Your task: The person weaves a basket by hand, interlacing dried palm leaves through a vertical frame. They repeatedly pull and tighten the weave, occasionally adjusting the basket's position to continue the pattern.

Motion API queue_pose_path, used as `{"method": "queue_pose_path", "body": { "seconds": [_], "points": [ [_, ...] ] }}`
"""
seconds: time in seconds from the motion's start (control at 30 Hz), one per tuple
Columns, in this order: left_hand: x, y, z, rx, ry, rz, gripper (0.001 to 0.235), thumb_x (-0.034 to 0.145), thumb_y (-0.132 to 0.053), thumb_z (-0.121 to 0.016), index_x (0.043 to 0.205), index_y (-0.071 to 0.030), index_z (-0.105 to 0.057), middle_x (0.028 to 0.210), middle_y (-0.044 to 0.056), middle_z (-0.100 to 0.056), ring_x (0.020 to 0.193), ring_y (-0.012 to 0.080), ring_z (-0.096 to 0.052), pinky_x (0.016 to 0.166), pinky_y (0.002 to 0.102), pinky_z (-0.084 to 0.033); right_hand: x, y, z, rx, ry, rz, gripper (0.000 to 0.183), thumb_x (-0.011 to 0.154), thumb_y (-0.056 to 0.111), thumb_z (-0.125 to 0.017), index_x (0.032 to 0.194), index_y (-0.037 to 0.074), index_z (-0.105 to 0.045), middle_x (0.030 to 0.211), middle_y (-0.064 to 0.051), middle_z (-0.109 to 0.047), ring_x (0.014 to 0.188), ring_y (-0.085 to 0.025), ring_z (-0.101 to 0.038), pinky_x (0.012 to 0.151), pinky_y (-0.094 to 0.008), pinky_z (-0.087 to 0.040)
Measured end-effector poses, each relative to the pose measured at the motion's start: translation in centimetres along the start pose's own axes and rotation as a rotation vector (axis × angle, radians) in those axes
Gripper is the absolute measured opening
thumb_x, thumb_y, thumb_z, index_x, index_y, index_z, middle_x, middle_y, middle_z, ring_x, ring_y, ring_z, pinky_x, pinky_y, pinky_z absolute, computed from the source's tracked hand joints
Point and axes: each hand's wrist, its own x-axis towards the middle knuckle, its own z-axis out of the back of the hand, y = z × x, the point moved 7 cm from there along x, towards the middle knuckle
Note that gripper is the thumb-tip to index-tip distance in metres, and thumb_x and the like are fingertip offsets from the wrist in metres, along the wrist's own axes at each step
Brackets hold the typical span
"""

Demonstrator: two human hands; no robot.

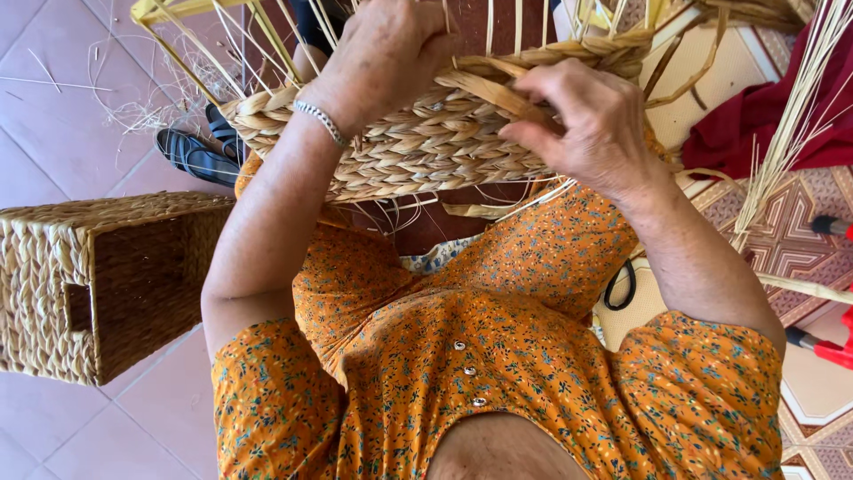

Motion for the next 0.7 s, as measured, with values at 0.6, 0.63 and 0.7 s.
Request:
{"method": "queue_pose_path", "body": {
  "seconds": [0.6,0.63,0.7],
  "points": [
    [-0.1,-3.2,1.3,-0.05,0.073,0.152,0.003,0.103,-0.01,-0.077,0.102,-0.008,-0.077,0.073,0.007,-0.07,0.055,0.0138,-0.061,0.055,0.03,-0.046,-19.0,-15.4,1.5,0.468,0.215,-1.189,0.03,0.107,0.039,-0.056,0.105,0.01,-0.066,0.081,-0.009,-0.068,0.057,-0.012,-0.062,0.051,-0.03,-0.057],
    [-0.1,-3.1,1.2,-0.068,0.08,0.185,0.003,0.103,-0.01,-0.077,0.102,-0.007,-0.076,0.072,0.006,-0.069,0.055,0.0125,-0.062,0.054,0.029,-0.045,-22.1,-17.9,1.8,0.481,0.246,-1.399,0.028,0.106,0.04,-0.055,0.111,0.014,-0.066,0.082,-0.009,-0.068,0.058,-0.013,-0.062,0.051,-0.032,-0.056],
    [0.0,-2.9,1.1,-0.095,0.09,0.255,0.004,0.104,-0.011,-0.077,0.104,-0.007,-0.076,0.069,0.005,-0.069,0.055,0.0099,-0.063,0.053,0.028,-0.044,-26.3,-23.2,1.5,0.159,0.467,-1.558,0.032,0.108,0.036,-0.056,0.104,0.006,-0.067,0.083,-0.01,-0.069,0.063,-0.017,-0.067,0.057,-0.038,-0.058]
  ]
}}
